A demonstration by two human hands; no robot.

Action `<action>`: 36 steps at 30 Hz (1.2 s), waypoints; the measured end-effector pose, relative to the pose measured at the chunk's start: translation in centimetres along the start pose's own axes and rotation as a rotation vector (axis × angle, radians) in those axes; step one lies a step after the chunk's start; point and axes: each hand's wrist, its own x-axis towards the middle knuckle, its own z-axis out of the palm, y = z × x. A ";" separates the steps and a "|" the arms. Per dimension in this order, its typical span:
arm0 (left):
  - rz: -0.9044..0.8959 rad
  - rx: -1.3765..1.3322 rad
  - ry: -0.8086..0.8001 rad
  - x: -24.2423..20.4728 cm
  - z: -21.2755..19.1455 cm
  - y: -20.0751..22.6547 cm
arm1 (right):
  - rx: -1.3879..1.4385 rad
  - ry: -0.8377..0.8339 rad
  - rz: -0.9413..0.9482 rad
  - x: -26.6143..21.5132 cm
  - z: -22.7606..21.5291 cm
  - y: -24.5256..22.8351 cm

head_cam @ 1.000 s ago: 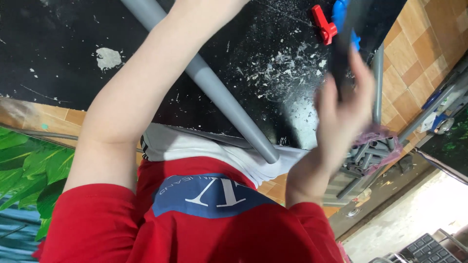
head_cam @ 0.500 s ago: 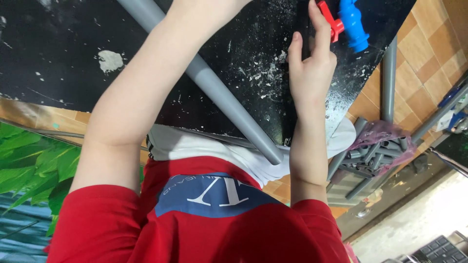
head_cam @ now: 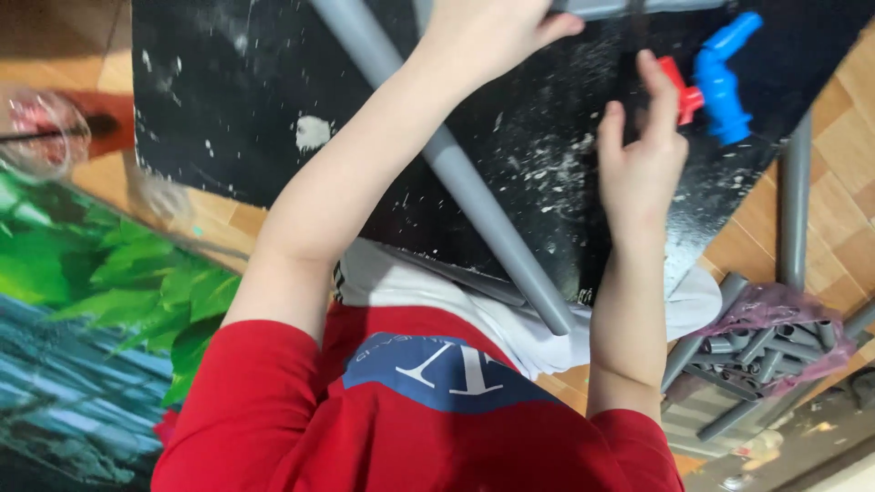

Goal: A person uses a handheld hacksaw blade to cut through a PVC pipe on a workshop floor.

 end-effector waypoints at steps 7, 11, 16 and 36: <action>-0.009 0.067 -0.093 2.6 -4.3 1.5 | 0.050 -0.004 0.029 2.1 -1.3 -0.6; -0.051 0.077 -0.163 2.5 -4.4 1.9 | -0.039 -0.007 0.125 1.4 -0.3 0.3; -0.124 0.114 -0.139 2.2 -3.9 2.3 | -0.294 0.021 0.100 0.1 0.8 -1.1; -0.108 0.223 -0.125 1.8 -3.8 2.0 | 0.161 0.118 0.176 -9.2 -6.2 -2.3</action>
